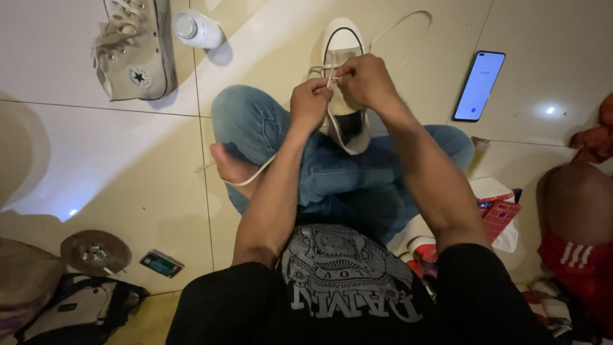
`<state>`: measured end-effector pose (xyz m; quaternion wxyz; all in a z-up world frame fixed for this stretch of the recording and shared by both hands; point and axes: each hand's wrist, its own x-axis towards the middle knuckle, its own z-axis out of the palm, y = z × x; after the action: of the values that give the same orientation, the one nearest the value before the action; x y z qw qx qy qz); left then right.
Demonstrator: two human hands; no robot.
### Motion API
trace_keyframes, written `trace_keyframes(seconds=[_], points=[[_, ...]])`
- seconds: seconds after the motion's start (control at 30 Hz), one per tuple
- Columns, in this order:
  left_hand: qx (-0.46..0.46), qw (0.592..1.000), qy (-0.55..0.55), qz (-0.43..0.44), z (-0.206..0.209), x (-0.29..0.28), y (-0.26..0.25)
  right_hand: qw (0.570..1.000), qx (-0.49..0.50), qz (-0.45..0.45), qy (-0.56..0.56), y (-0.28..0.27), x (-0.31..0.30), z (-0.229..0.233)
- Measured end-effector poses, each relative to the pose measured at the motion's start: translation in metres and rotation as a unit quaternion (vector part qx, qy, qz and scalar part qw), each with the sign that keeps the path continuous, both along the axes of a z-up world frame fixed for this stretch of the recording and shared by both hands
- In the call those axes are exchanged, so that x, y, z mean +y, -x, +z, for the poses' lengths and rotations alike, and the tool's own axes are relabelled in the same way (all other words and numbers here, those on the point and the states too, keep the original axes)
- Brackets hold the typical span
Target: Lacing a canvas sneaker while sitting on the floor
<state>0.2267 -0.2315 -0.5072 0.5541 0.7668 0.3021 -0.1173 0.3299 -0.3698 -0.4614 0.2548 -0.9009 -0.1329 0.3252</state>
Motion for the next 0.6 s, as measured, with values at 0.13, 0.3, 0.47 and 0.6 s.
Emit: trace_keyframes(seconds=[0.13,0.3,0.47,0.6], points=[[0.048,0.976,0.191,0.094,-0.01,0.002,0.002,1.0,-0.01,-0.017,-0.009,0.003,0.003,-0.01],[0.062,0.968,0.225,0.094,0.0,0.008,0.0,1.0,-0.005,-0.013,0.021,0.002,0.01,-0.016],[0.019,0.958,0.264,0.112,-0.021,0.004,0.004,0.997,0.003,-0.019,0.081,0.001,0.016,-0.017],[0.042,0.956,0.266,0.112,-0.001,0.009,0.002,0.997,0.026,-0.032,0.071,-0.002,0.022,-0.003]])
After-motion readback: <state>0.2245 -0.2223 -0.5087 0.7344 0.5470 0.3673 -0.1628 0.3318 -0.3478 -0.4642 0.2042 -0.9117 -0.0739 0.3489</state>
